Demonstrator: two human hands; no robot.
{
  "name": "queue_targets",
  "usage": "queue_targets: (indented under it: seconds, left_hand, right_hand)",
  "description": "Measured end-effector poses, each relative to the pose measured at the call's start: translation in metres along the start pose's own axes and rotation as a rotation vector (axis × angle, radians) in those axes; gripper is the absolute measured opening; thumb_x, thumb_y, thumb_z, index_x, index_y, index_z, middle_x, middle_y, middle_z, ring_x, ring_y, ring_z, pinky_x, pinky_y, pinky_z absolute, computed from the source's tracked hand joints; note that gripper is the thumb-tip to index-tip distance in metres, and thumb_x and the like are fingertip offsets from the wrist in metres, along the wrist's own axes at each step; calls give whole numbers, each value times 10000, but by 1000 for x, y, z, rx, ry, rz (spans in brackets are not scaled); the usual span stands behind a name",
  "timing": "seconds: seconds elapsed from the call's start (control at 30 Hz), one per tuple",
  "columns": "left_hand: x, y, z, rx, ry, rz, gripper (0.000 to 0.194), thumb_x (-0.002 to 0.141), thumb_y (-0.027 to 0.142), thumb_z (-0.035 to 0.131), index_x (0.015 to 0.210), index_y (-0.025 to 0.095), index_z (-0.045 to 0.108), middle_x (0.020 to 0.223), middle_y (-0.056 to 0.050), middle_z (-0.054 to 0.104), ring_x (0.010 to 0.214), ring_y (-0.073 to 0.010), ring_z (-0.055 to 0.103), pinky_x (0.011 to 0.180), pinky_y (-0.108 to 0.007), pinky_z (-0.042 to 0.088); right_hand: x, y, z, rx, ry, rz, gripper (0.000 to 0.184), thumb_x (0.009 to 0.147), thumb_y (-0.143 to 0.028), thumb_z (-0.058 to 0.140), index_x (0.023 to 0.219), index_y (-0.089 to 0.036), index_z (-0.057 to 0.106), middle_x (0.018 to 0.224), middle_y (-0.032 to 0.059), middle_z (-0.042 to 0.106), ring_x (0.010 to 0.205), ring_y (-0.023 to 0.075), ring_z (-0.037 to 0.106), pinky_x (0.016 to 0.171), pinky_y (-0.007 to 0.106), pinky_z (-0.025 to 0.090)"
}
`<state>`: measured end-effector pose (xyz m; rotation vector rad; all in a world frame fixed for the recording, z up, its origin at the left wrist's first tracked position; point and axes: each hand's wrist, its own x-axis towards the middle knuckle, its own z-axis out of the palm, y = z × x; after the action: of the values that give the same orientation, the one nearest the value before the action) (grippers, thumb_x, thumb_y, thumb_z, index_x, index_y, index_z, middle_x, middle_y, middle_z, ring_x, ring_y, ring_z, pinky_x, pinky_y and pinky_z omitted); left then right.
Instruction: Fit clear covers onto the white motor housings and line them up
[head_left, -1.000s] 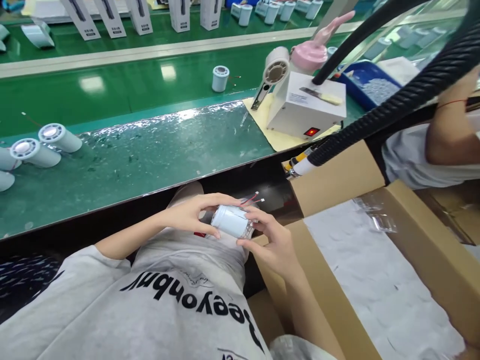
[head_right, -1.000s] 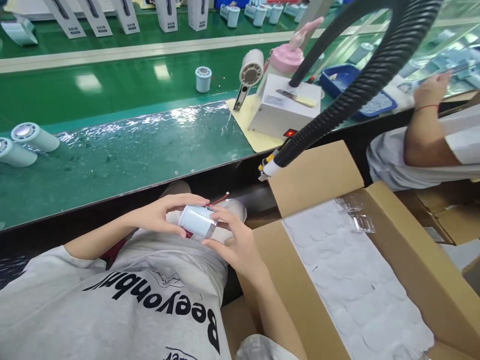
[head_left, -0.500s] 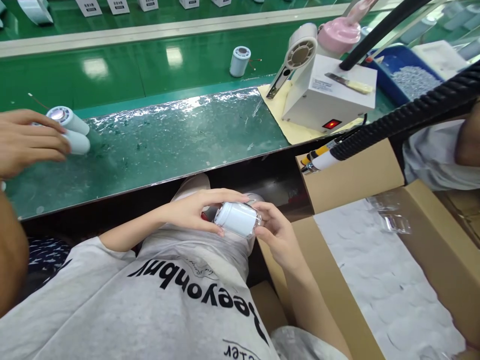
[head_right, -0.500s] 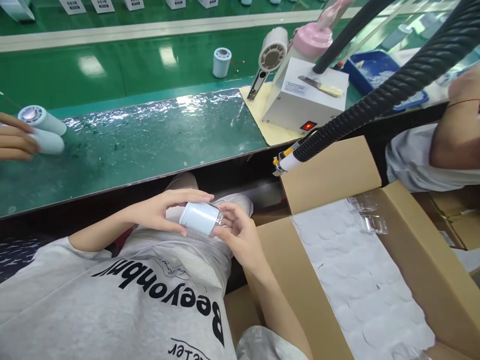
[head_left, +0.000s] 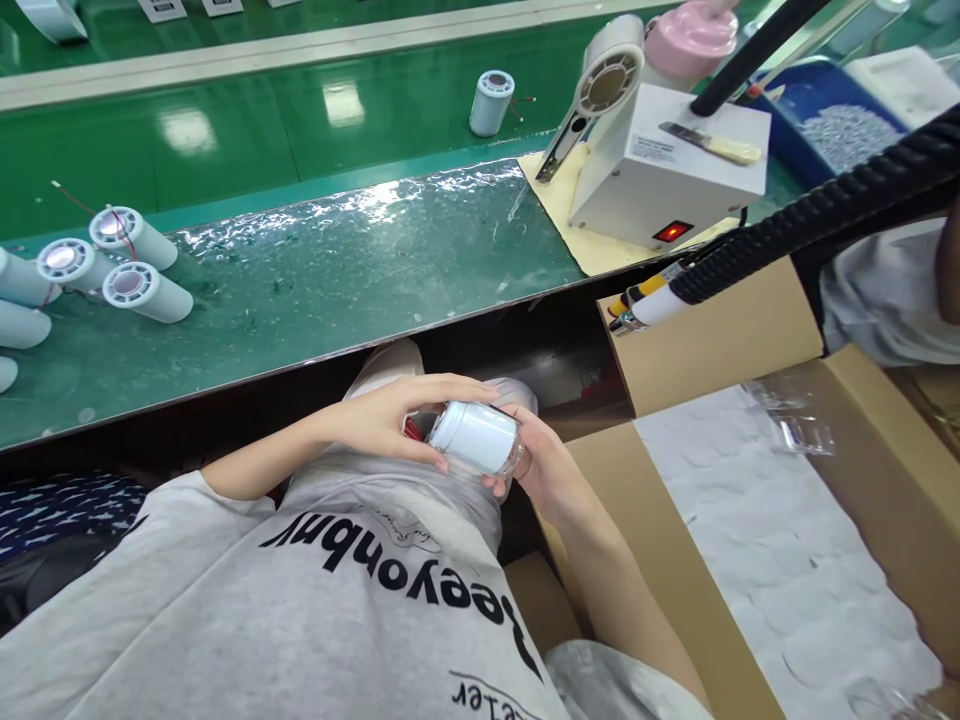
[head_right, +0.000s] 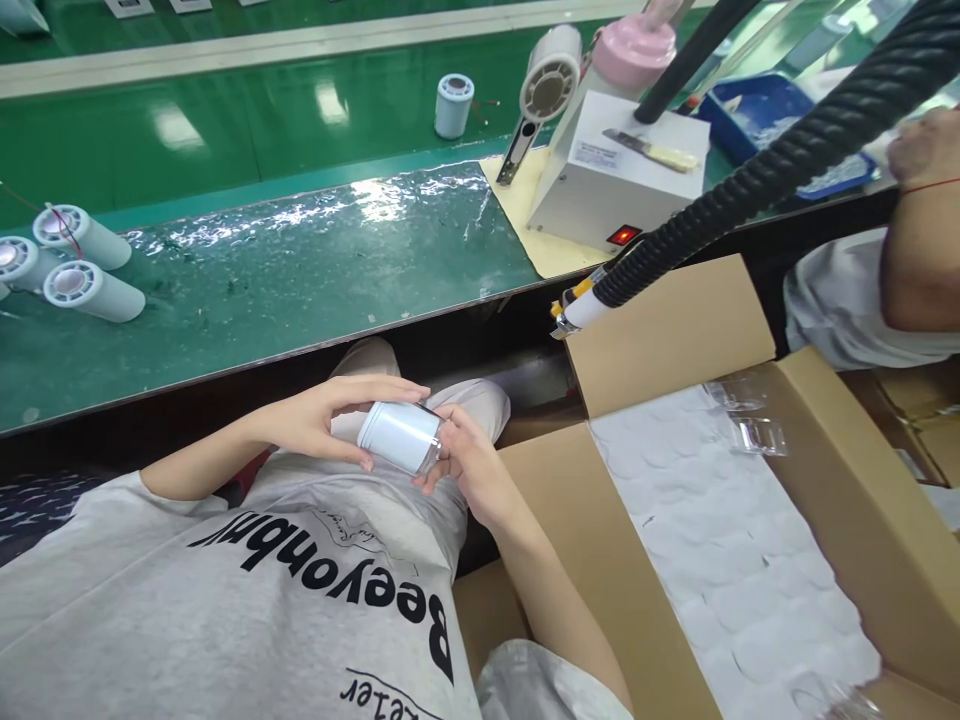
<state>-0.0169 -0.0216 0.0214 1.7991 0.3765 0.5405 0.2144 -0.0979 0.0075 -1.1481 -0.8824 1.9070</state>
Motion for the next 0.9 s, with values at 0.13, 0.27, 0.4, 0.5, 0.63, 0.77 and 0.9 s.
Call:
queue_targets:
  seconds: [0.13,0.27,0.4,0.5,0.63,0.77,0.9]
  left_hand:
    - [-1,0,1,-12,-3,-2,753,811,333,840,1504,291,550,1545,-129,558,1435,-322,530,1193,-443,437]
    - [-1,0,1,-14,9,-19,719,803,340,844,1472,301,585,1534,-116,573,1428,-328,535,1189,-459,436]
    - [-2,-1,2,0,11,15,660,800,334,847,1424,309,634,1513,-114,595,1411,-334,551,1192,-482,421]
    - [-3,-2,4,16,30,50,659,798,294,847,1420,324,635,1501,-108,606,1385,-323,573,1170,-462,442]
    - [-4,4,7,45,63,19,644,809,286,828,1421,303,630,1417,-110,658,1316,-307,615,1113,-423,488]
    - [-6,10,11,-15,83,-122,671,816,338,819,1448,296,595,1424,-115,632,1255,-288,632,939,-342,578]
    - [-8,12,13,-141,93,-226,705,823,350,813,1479,290,560,1417,-117,623,1138,-243,681,825,-280,603]
  right_hand:
    - [2,-2,6,54,3,67,688,665,-841,741,899,-220,557,635,-12,679,432,141,626,353,207,481]
    - [2,-1,9,91,-33,141,740,657,-888,692,933,-205,621,617,18,702,400,136,593,318,202,449]
    - [2,-2,9,139,-91,221,731,674,-875,686,891,-178,667,602,38,705,383,124,574,304,186,422]
    - [3,0,9,175,-135,278,755,648,-891,698,875,-172,680,606,38,703,382,113,567,303,170,405]
    - [2,11,7,97,-159,229,862,692,-983,524,877,-158,692,623,59,685,438,151,615,360,220,491]
    - [-4,23,1,-207,66,-274,777,784,-883,579,1224,-247,647,1190,127,730,989,278,749,755,378,667]
    - [-9,22,-7,-672,127,-739,526,819,-480,837,1284,-356,622,1473,76,595,1317,325,617,1096,564,538]
